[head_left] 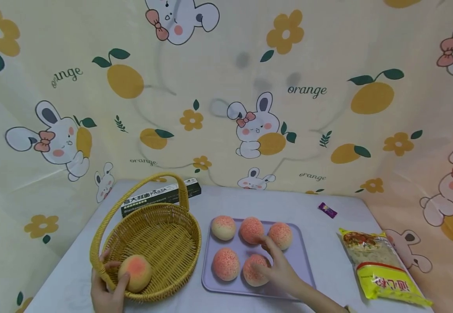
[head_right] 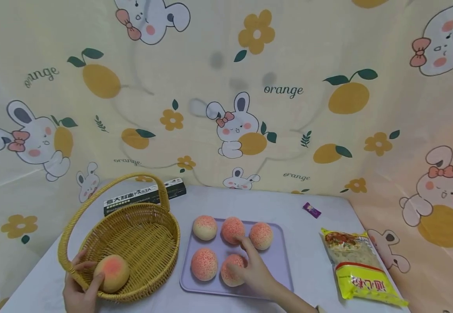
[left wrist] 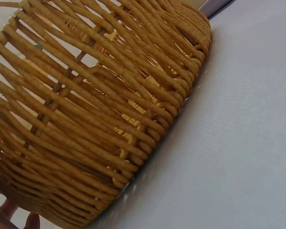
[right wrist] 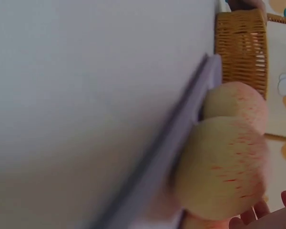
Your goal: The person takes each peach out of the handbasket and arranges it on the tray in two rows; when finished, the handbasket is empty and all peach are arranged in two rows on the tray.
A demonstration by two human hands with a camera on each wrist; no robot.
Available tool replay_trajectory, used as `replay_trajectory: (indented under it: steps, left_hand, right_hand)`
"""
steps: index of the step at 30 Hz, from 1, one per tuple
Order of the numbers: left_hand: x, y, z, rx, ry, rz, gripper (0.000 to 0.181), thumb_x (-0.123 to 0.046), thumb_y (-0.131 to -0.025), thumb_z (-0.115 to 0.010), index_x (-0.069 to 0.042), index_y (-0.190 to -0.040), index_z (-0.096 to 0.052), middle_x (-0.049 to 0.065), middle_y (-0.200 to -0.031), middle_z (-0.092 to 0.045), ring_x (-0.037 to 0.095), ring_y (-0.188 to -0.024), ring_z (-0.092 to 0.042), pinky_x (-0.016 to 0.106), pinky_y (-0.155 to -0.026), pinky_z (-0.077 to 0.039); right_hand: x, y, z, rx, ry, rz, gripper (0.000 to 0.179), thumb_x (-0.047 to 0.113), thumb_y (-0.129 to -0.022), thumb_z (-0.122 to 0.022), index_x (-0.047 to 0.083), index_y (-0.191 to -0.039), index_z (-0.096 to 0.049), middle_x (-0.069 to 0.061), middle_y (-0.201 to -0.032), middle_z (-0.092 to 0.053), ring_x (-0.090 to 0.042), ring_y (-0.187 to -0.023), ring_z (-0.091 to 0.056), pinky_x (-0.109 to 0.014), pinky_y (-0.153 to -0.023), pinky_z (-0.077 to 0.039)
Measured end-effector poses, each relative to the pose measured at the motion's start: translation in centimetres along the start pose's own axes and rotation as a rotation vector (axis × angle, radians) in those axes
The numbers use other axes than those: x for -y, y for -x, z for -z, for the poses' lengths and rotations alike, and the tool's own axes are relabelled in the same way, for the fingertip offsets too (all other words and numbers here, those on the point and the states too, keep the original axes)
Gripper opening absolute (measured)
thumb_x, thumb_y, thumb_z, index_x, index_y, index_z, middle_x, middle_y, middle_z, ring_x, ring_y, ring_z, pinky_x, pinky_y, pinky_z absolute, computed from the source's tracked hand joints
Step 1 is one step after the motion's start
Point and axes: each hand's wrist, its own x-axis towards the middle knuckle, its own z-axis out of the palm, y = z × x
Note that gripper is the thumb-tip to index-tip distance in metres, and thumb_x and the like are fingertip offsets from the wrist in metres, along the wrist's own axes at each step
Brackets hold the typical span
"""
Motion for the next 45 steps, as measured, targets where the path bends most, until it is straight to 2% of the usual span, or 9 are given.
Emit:
replay_trajectory:
  steps: [3, 5, 9, 14, 19, 25, 34, 41, 45]
  left_hand:
    - [0.0, 0.0, -0.1, 0.004, -0.001, 0.001, 0.07, 0.017, -0.081, -0.065, -0.004, -0.146, -0.048, 0.008, -0.122, -0.054, 0.004, -0.114, -0.043, 0.009, -0.095, -0.027]
    - [0.0, 0.0, -0.1, 0.003, -0.011, 0.008, 0.07, 0.017, -0.081, -0.065, -0.004, -0.146, -0.048, 0.01, -0.123, -0.053, 0.002, -0.111, -0.044, 0.008, -0.094, -0.028]
    - [0.0, 0.0, -0.1, -0.001, -0.018, 0.008, 0.071, 0.016, -0.081, -0.065, -0.005, -0.146, -0.047, 0.011, -0.121, -0.053, 0.0, -0.109, -0.044, 0.007, -0.095, -0.027]
    - [0.1, 0.0, -0.1, -0.01, -0.002, -0.003, 0.071, 0.017, -0.08, -0.065, -0.005, -0.146, -0.048, 0.004, -0.113, -0.056, 0.003, -0.109, -0.046, 0.007, -0.096, -0.027]
    - [0.3, 0.0, -0.3, -0.001, 0.043, -0.023, 0.073, 0.019, -0.08, -0.065, -0.004, -0.146, -0.047, -0.004, -0.104, -0.057, 0.008, -0.118, -0.043, 0.009, -0.1, -0.027]
    - [0.2, -0.1, -0.2, 0.006, 0.038, -0.012, 0.074, 0.019, -0.08, -0.066, -0.006, -0.147, -0.047, -0.003, -0.103, -0.057, 0.006, -0.114, -0.045, 0.01, -0.098, -0.028]
    - [0.5, -0.2, -0.1, 0.01, 0.019, -0.013, 0.072, 0.017, -0.082, -0.067, -0.004, -0.147, -0.046, -0.005, -0.109, -0.056, 0.004, -0.103, -0.048, 0.01, -0.093, -0.031]
    - [0.8, -0.1, -0.1, 0.006, 0.015, -0.029, 0.071, 0.018, -0.082, -0.067, -0.002, -0.146, -0.047, -0.004, -0.12, -0.055, 0.004, -0.102, -0.049, 0.01, -0.092, -0.032]
    - [0.8, -0.2, -0.1, -0.003, 0.015, -0.034, 0.07, 0.017, -0.082, -0.067, -0.001, -0.146, -0.046, -0.006, -0.115, -0.056, 0.004, -0.102, -0.049, 0.01, -0.092, -0.032]
  right_hand:
    - [1.2, -1.1, -0.2, 0.032, 0.027, 0.027, 0.065, 0.006, -0.087, -0.075, 0.002, -0.143, -0.043, -0.018, -0.144, -0.046, -0.044, -0.137, -0.036, -0.064, -0.105, -0.033]
    - [1.9, -2.1, -0.7, 0.065, 0.057, 0.092, 0.064, 0.005, -0.086, -0.076, 0.006, -0.142, -0.046, -0.014, -0.143, -0.048, -0.038, -0.136, -0.039, -0.054, -0.104, -0.041]
    - [3.6, -4.2, -2.2, 0.161, 0.076, 0.229, 0.059, 0.005, -0.087, -0.074, 0.011, -0.14, -0.049, -0.01, -0.142, -0.049, -0.03, -0.136, -0.04, -0.04, -0.106, -0.04]
    - [6.3, -7.3, -4.9, 0.321, 0.059, 0.245, 0.058, 0.002, -0.087, -0.071, 0.02, -0.138, -0.051, -0.002, -0.145, -0.043, -0.022, -0.137, -0.038, -0.048, -0.11, -0.035]
    - [9.0, -10.3, -7.5, 0.433, 0.186, 0.304, 0.05, 0.011, -0.091, -0.069, 0.014, -0.138, -0.053, -0.002, -0.145, -0.042, -0.02, -0.137, -0.037, -0.045, -0.11, -0.035]
    - [11.7, -12.8, -10.9, 0.559, 0.292, 0.378, 0.049, 0.017, -0.094, -0.068, 0.012, -0.14, -0.052, -0.005, -0.143, -0.045, -0.014, -0.134, -0.039, -0.033, -0.108, -0.036]
    - [13.7, -15.9, -15.2, 0.878, 0.456, 0.375, 0.061, 0.026, -0.095, -0.069, 0.012, -0.149, -0.045, -0.004, -0.151, -0.04, -0.012, -0.138, -0.035, -0.027, -0.108, -0.033]
    - [13.3, -18.3, -18.3, 1.035, 0.497, 0.349, 0.069, 0.025, -0.089, -0.076, 0.012, -0.149, -0.045, 0.002, -0.152, -0.042, -0.006, -0.139, -0.034, -0.02, -0.108, -0.029]
    - [13.5, -19.3, -20.0, 1.107, 0.542, 0.355, 0.075, 0.024, -0.085, -0.081, 0.012, -0.15, -0.045, 0.004, -0.152, -0.043, -0.003, -0.139, -0.032, -0.017, -0.108, -0.025]
